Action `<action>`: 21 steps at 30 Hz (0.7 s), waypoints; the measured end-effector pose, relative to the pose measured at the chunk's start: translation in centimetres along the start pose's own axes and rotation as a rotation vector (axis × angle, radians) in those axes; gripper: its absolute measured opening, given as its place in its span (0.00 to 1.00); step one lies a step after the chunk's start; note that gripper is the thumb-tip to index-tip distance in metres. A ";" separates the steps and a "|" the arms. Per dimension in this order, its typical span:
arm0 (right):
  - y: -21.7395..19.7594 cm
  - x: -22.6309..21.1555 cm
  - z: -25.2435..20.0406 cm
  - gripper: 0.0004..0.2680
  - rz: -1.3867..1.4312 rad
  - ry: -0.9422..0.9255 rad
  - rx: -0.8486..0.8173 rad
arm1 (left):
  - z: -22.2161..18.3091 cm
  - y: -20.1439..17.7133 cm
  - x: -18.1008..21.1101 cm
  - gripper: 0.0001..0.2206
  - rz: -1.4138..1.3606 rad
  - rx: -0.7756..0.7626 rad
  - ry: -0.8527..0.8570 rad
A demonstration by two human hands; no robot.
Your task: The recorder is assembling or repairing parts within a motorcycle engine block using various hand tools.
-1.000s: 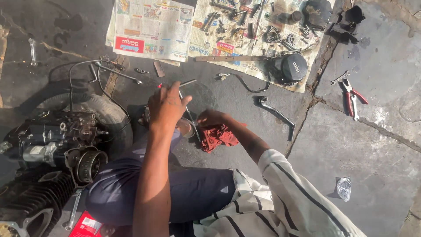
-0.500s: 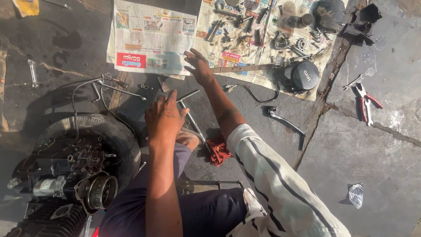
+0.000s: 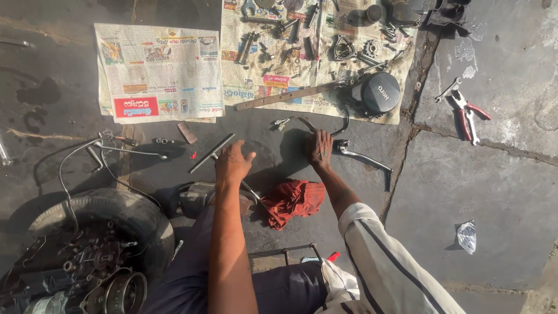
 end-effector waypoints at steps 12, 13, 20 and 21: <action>2.5 1.3 -1.9 0.16 -0.089 0.064 -0.167 | 7.7 8.2 6.8 0.22 0.050 0.059 0.307; 2.1 1.2 -1.9 0.16 -0.077 0.067 -0.164 | 8.2 8.8 7.4 0.21 0.048 0.077 0.359; 1.3 0.8 -0.6 0.16 -0.037 0.039 -0.073 | 7.8 20.7 7.0 0.19 0.256 0.208 0.278; 1.2 0.5 0.1 0.12 -0.003 0.019 -0.094 | 6.7 21.4 6.3 0.17 0.316 0.306 0.301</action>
Point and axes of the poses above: each hand's wrist, its own z-axis towards the middle knuckle, its own y-axis out of the palm, x = y × z, the point moved 1 cm from there along z, towards the middle knuckle, and after that the axes turned 2 degrees about -x, right-handed, at the moved point
